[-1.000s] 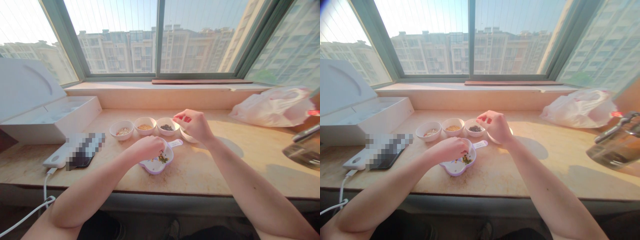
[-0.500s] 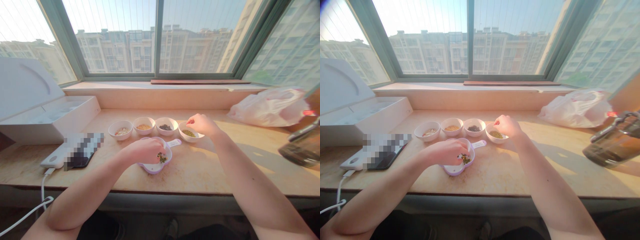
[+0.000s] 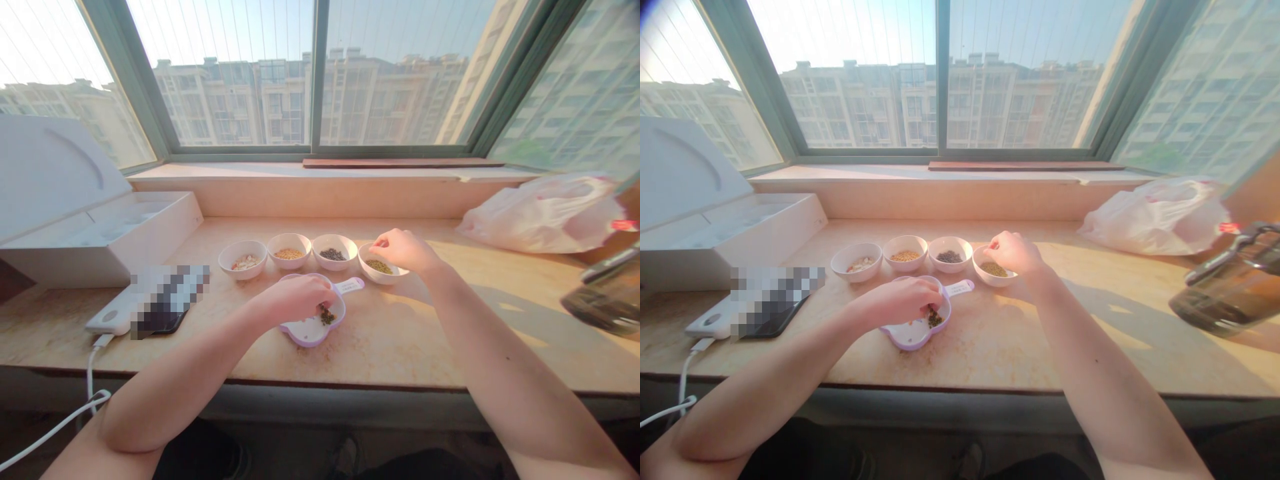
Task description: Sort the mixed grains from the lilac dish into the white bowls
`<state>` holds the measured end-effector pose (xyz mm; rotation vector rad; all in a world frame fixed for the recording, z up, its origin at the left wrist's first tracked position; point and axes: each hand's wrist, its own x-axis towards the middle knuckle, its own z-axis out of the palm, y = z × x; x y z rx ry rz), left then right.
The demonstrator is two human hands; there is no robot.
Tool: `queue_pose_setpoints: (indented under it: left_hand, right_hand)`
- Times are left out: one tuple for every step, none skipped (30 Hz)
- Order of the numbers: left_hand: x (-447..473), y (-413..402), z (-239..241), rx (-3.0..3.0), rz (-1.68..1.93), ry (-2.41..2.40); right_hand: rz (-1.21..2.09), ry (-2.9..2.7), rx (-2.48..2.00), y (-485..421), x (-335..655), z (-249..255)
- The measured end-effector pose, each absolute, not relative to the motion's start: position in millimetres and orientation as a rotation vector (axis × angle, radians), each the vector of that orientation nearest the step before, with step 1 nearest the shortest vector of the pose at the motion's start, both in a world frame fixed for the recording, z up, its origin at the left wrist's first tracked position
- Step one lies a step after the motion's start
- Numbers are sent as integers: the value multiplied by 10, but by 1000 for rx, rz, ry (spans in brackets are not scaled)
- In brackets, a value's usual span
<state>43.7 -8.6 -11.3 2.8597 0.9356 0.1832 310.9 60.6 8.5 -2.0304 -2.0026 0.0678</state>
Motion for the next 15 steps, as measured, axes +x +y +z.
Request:
queue_pose_setpoints:
  left_hand:
    - [431,-69,-120,2853,187,929]
    - [425,-53,-125,2849,174,926]
    - [419,-40,-129,2848,147,931]
    - [414,-30,-129,2846,112,939]
    - [410,-24,-127,2841,81,949]
    - [406,-21,-122,2831,65,963]
    - [403,-20,-116,2820,63,975]
    - [400,-20,-108,2809,72,980]
    - [397,-20,-99,2798,91,980]
    - [395,-18,-91,2787,114,973]
    - [394,-15,-84,2775,138,963]
    - [392,-10,-78,2761,161,950]
    - [391,-3,-74,2744,183,941]
    - [390,5,-72,2722,201,937]
    - [388,13,-71,2695,217,939]
  right_hand:
    - [72,-2005,-2033,606,3107,87]
    - [70,-2010,-2033,607,3107,89]
    - [65,-2016,-2028,610,3107,91]
    - [57,-2021,-2023,613,3108,91]
    - [48,-2023,-2019,617,3109,89]
    - [40,-2025,-2018,621,3110,85]
    - [33,-2026,-2018,625,3110,80]
    - [28,-2026,-2017,628,3110,75]
    - [22,-2025,-2012,630,3110,69]
    - [16,-2022,-2003,631,3108,64]
    - [11,-2016,-1994,631,3105,61]
    - [12,-2010,-1987,630,3100,59]
    - [16,-2003,-1984,627,3095,61]
    - [25,-1999,-1984,623,3089,64]
    - [34,-1995,-1987,618,3082,69]
